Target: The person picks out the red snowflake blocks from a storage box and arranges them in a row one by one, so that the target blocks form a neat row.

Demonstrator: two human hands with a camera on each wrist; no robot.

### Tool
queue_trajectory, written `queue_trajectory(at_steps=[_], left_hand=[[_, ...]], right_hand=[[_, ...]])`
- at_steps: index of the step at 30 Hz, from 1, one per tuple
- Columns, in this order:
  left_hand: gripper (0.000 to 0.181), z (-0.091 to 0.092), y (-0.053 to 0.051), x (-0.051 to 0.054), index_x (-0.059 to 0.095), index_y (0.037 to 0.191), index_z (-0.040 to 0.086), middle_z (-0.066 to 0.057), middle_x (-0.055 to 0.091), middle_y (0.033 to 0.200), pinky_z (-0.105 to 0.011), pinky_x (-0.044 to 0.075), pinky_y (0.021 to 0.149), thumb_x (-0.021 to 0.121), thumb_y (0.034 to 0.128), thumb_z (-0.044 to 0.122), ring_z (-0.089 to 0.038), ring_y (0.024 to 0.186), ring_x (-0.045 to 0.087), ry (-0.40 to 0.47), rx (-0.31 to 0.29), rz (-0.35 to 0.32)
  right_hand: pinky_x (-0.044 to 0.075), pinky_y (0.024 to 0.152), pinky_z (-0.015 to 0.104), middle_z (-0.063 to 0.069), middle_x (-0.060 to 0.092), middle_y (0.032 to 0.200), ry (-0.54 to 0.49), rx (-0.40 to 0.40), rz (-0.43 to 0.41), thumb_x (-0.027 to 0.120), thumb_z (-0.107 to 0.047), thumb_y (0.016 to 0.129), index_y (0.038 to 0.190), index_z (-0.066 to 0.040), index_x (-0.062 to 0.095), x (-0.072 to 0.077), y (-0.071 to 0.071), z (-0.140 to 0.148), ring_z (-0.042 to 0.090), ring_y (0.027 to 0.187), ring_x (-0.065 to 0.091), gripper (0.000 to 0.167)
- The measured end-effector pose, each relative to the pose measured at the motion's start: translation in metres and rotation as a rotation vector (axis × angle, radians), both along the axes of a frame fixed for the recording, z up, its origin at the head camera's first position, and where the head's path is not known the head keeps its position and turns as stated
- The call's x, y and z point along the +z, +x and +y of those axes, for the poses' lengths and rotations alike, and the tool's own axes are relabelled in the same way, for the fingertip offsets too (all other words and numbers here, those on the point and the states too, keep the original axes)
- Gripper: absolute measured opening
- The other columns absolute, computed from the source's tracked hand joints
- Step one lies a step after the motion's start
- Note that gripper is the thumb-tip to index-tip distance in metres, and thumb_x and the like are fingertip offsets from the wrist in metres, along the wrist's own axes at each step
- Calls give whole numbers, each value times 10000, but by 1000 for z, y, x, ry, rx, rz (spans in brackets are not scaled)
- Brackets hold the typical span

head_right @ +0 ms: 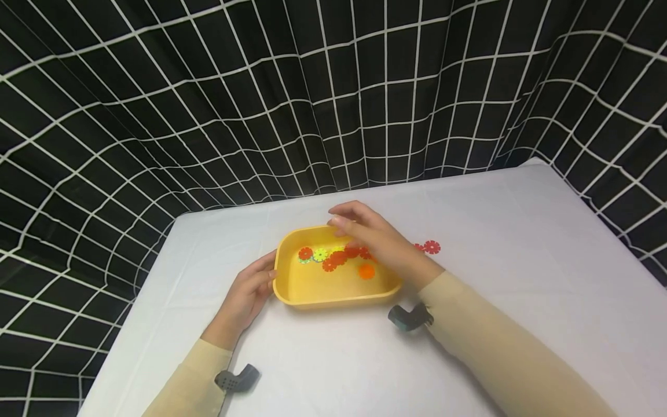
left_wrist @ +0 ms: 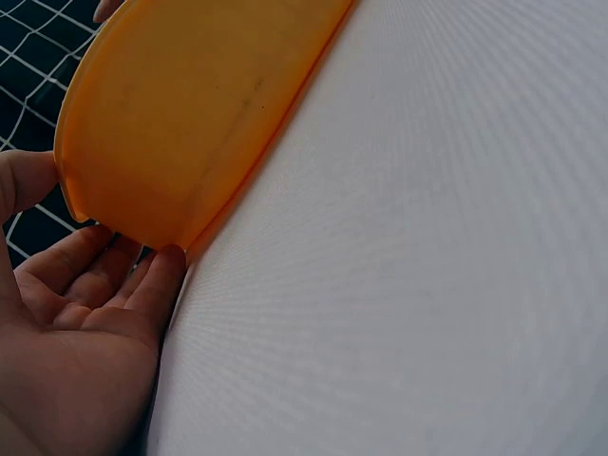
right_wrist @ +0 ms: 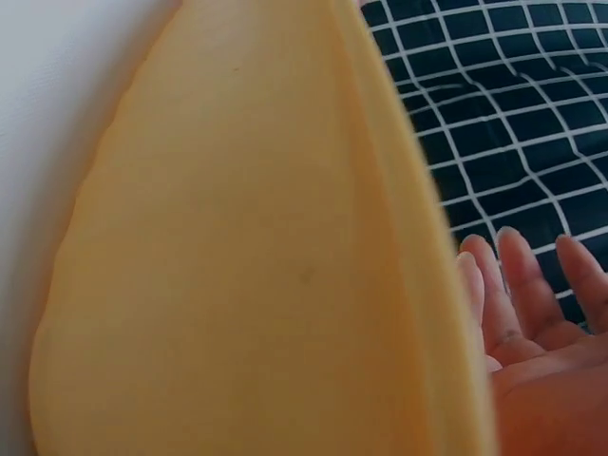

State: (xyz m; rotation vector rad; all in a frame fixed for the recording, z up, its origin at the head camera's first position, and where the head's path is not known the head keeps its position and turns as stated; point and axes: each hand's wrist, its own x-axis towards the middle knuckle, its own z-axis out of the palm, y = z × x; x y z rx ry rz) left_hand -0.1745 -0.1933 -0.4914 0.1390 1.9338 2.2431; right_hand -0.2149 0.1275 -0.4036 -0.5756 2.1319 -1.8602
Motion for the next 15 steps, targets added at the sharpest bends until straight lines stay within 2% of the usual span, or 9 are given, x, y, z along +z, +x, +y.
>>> queue_trajectory(at_steps=[4, 8, 15], left_hand=[[565, 0, 0, 0, 502, 1600, -15, -130, 494, 1639, -374, 479, 1150, 584, 1045, 55, -279, 1491, 484, -3, -4, 2], [560, -1, 0, 0, 502, 1599, -16, -125, 495, 1639, -370, 478, 1150, 579, 1048, 51, -273, 1492, 482, -3, -5, 2], [559, 0, -1, -2, 505, 1596, -21, -123, 492, 1642, -358, 477, 1148, 577, 1045, 43, -280, 1500, 474, 7, -3, -3]], right_hand=[[523, 1095, 579, 120, 616, 1451, 2, 6, -25, 541, -437, 1132, 1535, -94, 525, -2, -6, -6, 346, 1312, 618, 530], [478, 1123, 630, 145, 605, 1474, 5, 2, -69, 589, -462, 1108, 1536, -115, 523, -7, -13, -13, 366, 1333, 601, 555], [513, 1116, 534, 156, 594, 1493, 46, 18, -171, 704, -443, 1056, 1531, -126, 546, -23, -22, -17, 391, 1350, 578, 592]])
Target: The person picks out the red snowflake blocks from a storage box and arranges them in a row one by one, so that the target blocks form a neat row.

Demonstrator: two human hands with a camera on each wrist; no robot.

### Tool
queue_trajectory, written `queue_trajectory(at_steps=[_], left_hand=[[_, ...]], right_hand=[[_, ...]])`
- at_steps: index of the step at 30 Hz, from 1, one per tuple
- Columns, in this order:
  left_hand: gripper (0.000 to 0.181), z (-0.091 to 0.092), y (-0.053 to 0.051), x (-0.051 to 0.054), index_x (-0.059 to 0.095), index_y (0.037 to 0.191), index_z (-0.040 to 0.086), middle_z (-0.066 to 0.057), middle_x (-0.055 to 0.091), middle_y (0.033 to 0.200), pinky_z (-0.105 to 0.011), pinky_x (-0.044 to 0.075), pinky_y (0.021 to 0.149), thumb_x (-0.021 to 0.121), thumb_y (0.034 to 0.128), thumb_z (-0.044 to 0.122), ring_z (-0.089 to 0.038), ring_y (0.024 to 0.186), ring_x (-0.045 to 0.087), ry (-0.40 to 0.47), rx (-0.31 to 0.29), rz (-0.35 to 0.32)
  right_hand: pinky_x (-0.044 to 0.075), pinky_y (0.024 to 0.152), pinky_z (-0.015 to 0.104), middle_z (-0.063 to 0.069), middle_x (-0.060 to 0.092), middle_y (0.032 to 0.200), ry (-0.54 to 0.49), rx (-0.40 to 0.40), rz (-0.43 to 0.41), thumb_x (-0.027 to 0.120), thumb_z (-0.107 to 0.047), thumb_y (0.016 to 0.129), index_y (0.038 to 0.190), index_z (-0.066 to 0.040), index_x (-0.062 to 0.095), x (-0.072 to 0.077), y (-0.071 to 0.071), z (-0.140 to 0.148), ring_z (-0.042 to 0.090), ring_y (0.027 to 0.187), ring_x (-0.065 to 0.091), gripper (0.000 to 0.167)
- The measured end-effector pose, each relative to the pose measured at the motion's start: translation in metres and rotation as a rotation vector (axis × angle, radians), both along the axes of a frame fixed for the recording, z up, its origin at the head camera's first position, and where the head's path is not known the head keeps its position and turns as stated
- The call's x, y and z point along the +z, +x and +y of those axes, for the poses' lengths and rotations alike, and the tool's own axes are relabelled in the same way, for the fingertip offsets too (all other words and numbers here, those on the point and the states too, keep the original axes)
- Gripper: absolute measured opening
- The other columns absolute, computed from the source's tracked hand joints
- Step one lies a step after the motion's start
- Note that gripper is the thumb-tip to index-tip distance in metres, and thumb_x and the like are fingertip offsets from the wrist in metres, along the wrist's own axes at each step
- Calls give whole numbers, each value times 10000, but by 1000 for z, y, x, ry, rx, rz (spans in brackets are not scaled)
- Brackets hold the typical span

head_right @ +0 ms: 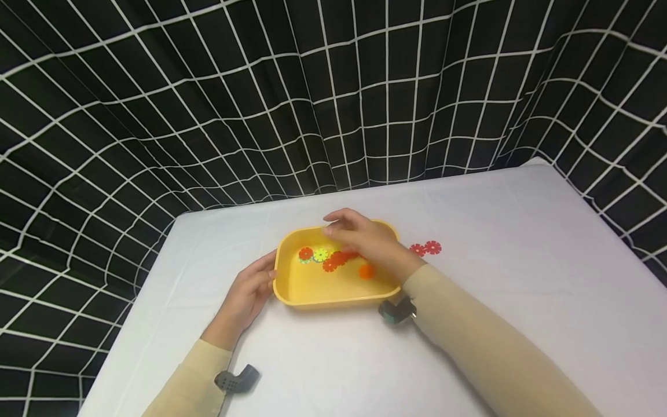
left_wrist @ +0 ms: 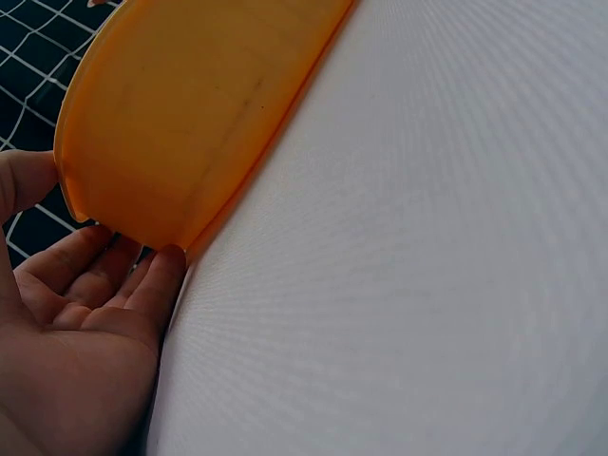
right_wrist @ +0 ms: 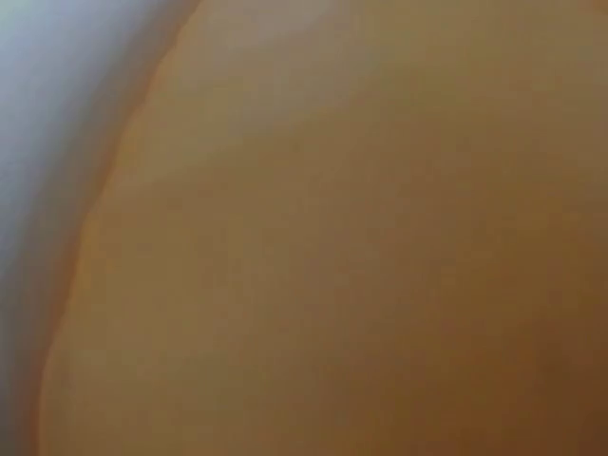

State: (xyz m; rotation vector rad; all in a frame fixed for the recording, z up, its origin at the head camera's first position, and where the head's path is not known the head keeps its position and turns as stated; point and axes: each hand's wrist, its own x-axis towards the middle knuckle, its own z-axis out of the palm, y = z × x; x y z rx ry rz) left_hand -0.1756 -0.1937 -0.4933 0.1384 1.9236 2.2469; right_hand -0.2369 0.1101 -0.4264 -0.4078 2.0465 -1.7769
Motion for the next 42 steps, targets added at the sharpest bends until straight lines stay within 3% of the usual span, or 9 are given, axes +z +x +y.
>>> queue_trajectory(at_steps=[8, 16, 22, 27, 32, 42], left_hand=[[564, 1, 3, 1, 510, 1591, -15, -129, 503, 1630, -367, 468, 1156, 594, 1037, 48, -268, 1487, 489, 10, 16, -17], [566, -2, 3, 0, 505, 1592, -27, -141, 494, 1635, -348, 476, 1145, 590, 1037, 36, -282, 1499, 474, 30, 20, -13], [536, -2, 3, 0, 527, 1582, -6, -109, 521, 1617, -358, 470, 1152, 581, 1050, 23, -253, 1480, 500, 28, 22, -22], [534, -2, 4, 1, 523, 1585, -7, -110, 516, 1620, -357, 458, 1162, 573, 1055, 22, -248, 1478, 502, 28, 16, -19], [538, 0, 3, 2, 524, 1582, -11, -116, 517, 1617, -358, 461, 1158, 578, 1048, 21, -249, 1477, 503, 27, 20, -20], [543, 2, 2, 3, 523, 1585, -5, -106, 519, 1617, -358, 473, 1149, 584, 1047, 36, -252, 1471, 510, 11, 19, -13]], right_hand=[[503, 1107, 543, 140, 640, 1445, 52, 25, -49, 766, -339, 1023, 1505, -69, 587, -8, -4, 2, 358, 1299, 600, 580], [554, 1045, 466, 122, 669, 1400, 134, 68, -55, 821, -153, 973, 1444, -84, 656, -17, -8, -2, 310, 1189, 636, 504], [562, 1048, 400, 129, 679, 1393, 214, 106, 27, 796, -17, 975, 1420, -51, 665, -21, -9, -5, 332, 1221, 618, 465], [550, 1068, 418, 118, 682, 1379, 243, 95, 62, 783, 14, 975, 1403, -58, 675, -22, -7, -7, 332, 1238, 610, 447], [518, 1098, 461, 139, 695, 1309, 285, 108, 167, 763, 62, 963, 1350, 11, 674, -24, -4, -9, 343, 1218, 612, 401], [529, 1074, 447, 85, 690, 1156, 451, 88, 285, 785, 104, 930, 1211, -7, 701, -26, -1, -17, 304, 1135, 622, 314]])
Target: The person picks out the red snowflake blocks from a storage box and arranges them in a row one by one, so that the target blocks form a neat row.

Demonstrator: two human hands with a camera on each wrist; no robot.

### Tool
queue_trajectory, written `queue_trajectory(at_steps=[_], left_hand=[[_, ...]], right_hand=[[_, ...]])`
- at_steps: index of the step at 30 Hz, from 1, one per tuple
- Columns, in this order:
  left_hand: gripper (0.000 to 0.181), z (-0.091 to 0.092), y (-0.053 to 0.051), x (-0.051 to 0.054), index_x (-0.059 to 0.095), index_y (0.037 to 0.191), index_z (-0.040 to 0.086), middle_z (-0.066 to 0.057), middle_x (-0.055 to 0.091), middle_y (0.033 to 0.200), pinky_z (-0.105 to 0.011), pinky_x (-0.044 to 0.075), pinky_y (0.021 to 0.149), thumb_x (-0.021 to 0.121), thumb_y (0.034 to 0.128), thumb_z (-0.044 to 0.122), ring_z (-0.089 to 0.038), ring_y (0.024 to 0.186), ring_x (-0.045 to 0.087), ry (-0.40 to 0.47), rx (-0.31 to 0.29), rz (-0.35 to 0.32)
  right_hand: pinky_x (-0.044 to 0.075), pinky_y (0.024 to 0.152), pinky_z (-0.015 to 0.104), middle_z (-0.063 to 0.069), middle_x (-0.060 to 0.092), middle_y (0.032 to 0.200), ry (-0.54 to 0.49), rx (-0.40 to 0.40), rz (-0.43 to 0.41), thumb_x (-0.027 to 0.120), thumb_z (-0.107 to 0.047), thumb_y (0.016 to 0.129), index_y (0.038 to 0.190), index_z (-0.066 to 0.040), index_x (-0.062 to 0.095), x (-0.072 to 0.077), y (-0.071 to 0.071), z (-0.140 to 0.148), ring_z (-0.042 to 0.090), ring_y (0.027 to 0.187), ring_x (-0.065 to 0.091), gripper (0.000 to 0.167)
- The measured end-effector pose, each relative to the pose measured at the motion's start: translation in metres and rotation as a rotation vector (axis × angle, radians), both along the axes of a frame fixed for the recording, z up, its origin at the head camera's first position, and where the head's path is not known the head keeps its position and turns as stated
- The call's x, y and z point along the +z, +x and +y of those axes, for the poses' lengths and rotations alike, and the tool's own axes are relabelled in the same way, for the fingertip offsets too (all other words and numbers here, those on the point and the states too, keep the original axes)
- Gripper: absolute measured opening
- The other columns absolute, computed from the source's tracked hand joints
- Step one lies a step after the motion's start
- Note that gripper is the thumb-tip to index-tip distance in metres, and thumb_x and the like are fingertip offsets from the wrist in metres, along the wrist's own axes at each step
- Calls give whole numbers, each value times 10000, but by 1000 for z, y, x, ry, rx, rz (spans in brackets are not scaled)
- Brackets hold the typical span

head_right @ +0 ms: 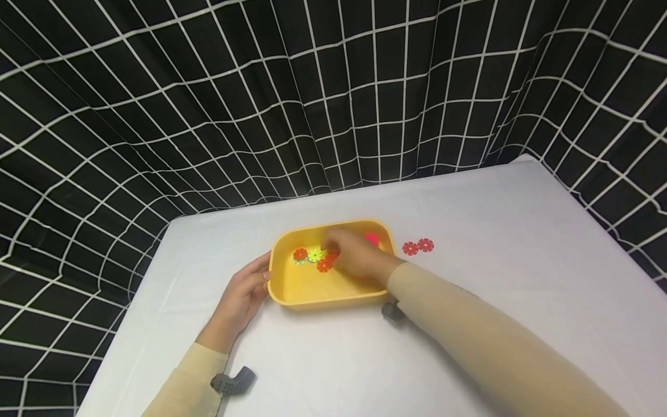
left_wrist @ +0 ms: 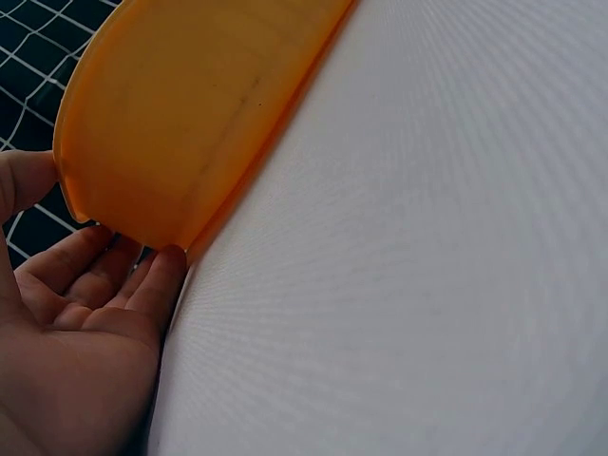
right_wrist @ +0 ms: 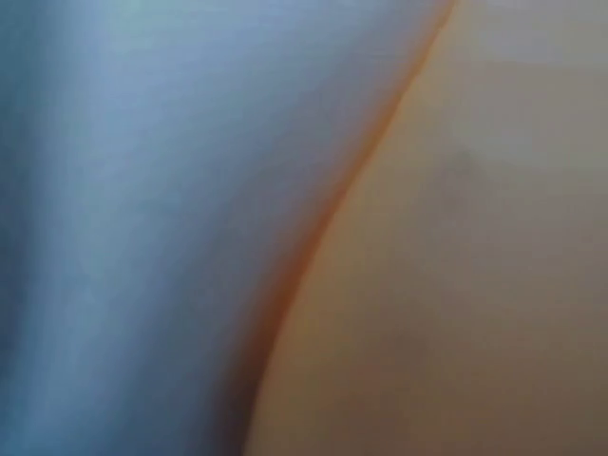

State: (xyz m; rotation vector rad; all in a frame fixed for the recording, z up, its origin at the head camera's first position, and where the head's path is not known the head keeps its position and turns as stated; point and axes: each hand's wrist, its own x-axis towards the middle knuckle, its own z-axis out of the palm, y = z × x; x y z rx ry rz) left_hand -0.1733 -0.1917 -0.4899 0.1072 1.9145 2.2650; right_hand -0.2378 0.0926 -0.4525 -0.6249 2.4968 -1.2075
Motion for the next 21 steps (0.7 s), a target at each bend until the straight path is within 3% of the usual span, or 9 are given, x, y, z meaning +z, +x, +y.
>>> queue_trajectory(at_steps=[6, 21], left_hand=[[532, 0, 0, 0, 535, 1579, 2, -96, 530, 1609, -360, 479, 1145, 581, 1051, 40, -254, 1460, 525, -6, 4, 4], [537, -1, -1, -2, 510, 1588, -22, -136, 506, 1625, -361, 478, 1142, 562, 1056, 25, -283, 1479, 505, 9, -9, 20]], right_hand=[[532, 1023, 416, 70, 649, 1109, 40, 6, 32, 824, 81, 917, 1224, -21, 700, 2, 0, -3, 286, 1084, 591, 347], [552, 865, 330, 69, 622, 993, 22, 26, 54, 838, 124, 872, 1198, -13, 716, 4, 2, -2, 258, 978, 572, 374]])
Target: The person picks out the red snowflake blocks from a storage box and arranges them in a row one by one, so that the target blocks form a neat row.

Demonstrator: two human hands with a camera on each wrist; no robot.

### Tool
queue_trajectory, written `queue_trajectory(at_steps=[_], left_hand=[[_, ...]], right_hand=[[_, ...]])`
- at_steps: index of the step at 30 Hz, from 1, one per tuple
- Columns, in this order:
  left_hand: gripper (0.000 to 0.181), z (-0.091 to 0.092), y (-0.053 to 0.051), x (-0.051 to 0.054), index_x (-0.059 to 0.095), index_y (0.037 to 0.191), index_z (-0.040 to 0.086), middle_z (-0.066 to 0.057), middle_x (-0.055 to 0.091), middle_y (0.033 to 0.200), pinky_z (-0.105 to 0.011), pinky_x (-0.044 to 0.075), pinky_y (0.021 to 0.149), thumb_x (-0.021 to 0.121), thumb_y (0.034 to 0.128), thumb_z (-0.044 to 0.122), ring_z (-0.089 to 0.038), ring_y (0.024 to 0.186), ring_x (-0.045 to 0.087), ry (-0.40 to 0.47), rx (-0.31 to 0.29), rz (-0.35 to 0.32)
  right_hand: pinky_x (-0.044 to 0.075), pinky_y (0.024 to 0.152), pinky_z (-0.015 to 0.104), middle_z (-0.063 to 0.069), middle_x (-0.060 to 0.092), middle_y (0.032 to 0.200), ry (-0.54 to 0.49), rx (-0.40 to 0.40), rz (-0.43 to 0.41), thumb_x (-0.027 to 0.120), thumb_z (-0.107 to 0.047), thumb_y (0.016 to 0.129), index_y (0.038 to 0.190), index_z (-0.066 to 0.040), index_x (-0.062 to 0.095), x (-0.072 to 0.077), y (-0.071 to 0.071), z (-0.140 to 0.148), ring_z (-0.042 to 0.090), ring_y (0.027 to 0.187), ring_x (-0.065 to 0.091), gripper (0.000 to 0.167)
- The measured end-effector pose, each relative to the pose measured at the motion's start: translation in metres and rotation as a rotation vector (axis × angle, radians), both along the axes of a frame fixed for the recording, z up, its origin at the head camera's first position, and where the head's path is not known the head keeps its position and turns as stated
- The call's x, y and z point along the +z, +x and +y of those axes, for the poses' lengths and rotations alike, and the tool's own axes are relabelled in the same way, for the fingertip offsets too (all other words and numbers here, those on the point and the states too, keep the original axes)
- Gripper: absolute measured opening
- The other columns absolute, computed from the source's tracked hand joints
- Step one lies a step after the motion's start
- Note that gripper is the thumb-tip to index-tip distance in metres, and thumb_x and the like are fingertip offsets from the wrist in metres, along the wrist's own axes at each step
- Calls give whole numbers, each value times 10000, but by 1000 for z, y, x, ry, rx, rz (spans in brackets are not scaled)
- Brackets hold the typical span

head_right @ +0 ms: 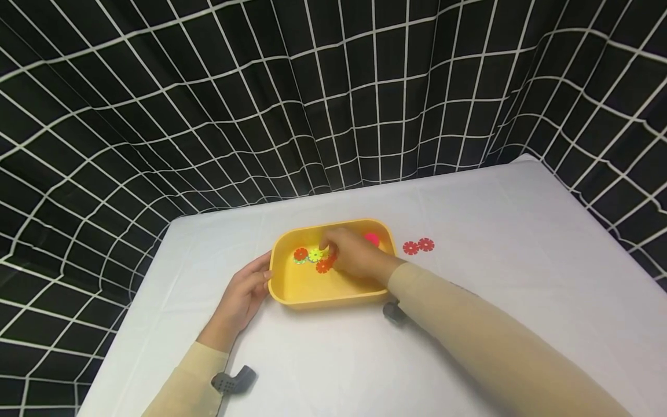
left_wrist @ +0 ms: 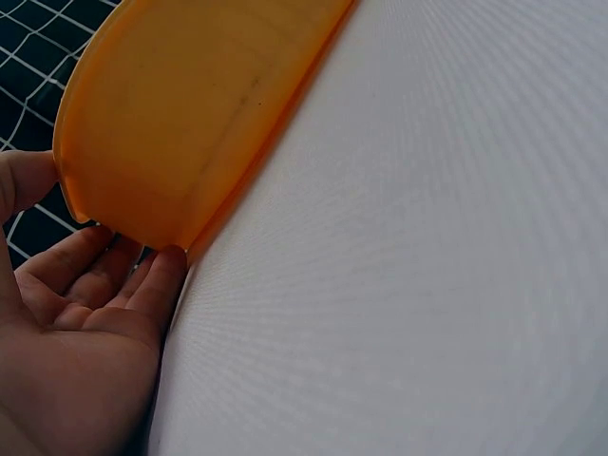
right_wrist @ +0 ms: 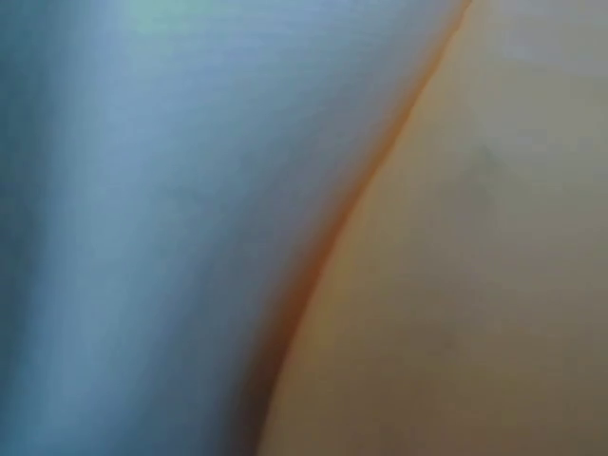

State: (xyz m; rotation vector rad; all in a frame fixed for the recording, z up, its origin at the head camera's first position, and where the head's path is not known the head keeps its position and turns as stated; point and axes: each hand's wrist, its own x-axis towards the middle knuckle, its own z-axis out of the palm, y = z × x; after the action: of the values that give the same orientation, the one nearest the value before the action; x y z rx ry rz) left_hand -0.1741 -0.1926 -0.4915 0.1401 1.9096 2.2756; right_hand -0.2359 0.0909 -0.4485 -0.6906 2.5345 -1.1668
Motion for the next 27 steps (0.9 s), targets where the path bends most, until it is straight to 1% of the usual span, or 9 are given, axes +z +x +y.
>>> queue_trajectory(at_steps=[5, 7, 10, 14, 17, 19, 22, 27], left_hand=[[543, 0, 0, 0, 508, 1590, -26, -141, 505, 1625, -360, 477, 1144, 565, 1052, 21, -287, 1481, 501, 0, -2, 3], [541, 0, 0, 0, 510, 1587, -28, -140, 507, 1624, -361, 475, 1146, 565, 1051, 21, -281, 1480, 502, 1, -3, 3], [536, 0, 0, -1, 514, 1585, -23, -131, 514, 1618, -361, 472, 1148, 564, 1053, 22, -268, 1474, 510, -2, -5, 1], [544, 0, 0, -1, 506, 1590, -28, -143, 505, 1624, -360, 479, 1143, 563, 1051, 20, -287, 1480, 502, 1, -8, 0], [547, 0, 0, -1, 501, 1592, -32, -152, 498, 1629, -358, 483, 1139, 566, 1051, 21, -301, 1486, 493, 4, -6, -2], [545, 0, 0, -1, 504, 1590, -29, -145, 503, 1626, -360, 481, 1141, 569, 1052, 23, -294, 1484, 497, 2, -5, -3], [538, -1, 0, -1, 517, 1584, -21, -131, 518, 1615, -364, 479, 1142, 573, 1051, 27, -279, 1473, 510, -4, -2, -5], [538, -1, 0, 0, 516, 1585, -17, -121, 519, 1615, -366, 477, 1146, 569, 1052, 26, -263, 1469, 516, -4, -9, -4]], right_hand=[[553, 890, 347, 54, 644, 972, 6, 9, -20, 816, 95, 910, 1093, -46, 743, -1, -1, 1, 261, 973, 590, 243], [549, 902, 360, 53, 657, 969, -17, 4, -36, 807, 78, 928, 1063, -61, 741, -1, -1, 2, 268, 975, 596, 204], [547, 900, 370, 59, 668, 984, -65, -11, -55, 796, 70, 943, 1052, -74, 733, 0, -1, 2, 276, 981, 600, 191], [569, 781, 339, 80, 653, 992, -142, -38, -77, 791, 68, 948, 1072, -66, 716, 1, -1, 3, 279, 931, 599, 198], [557, 681, 307, 102, 623, 976, -203, -64, -102, 798, 59, 949, 1081, -59, 685, 2, -2, 5, 283, 890, 587, 210], [548, 670, 299, 110, 615, 970, -230, -77, -116, 805, 46, 952, 1082, -62, 666, 3, -2, 6, 287, 891, 584, 219], [567, 711, 318, 111, 627, 985, -254, -91, -141, 789, 17, 978, 1098, -76, 672, 5, -2, 6, 300, 915, 608, 191], [595, 827, 353, 114, 655, 1049, -283, -109, -158, 735, -14, 1024, 1157, -80, 720, 8, 0, 9, 307, 973, 638, 149]])
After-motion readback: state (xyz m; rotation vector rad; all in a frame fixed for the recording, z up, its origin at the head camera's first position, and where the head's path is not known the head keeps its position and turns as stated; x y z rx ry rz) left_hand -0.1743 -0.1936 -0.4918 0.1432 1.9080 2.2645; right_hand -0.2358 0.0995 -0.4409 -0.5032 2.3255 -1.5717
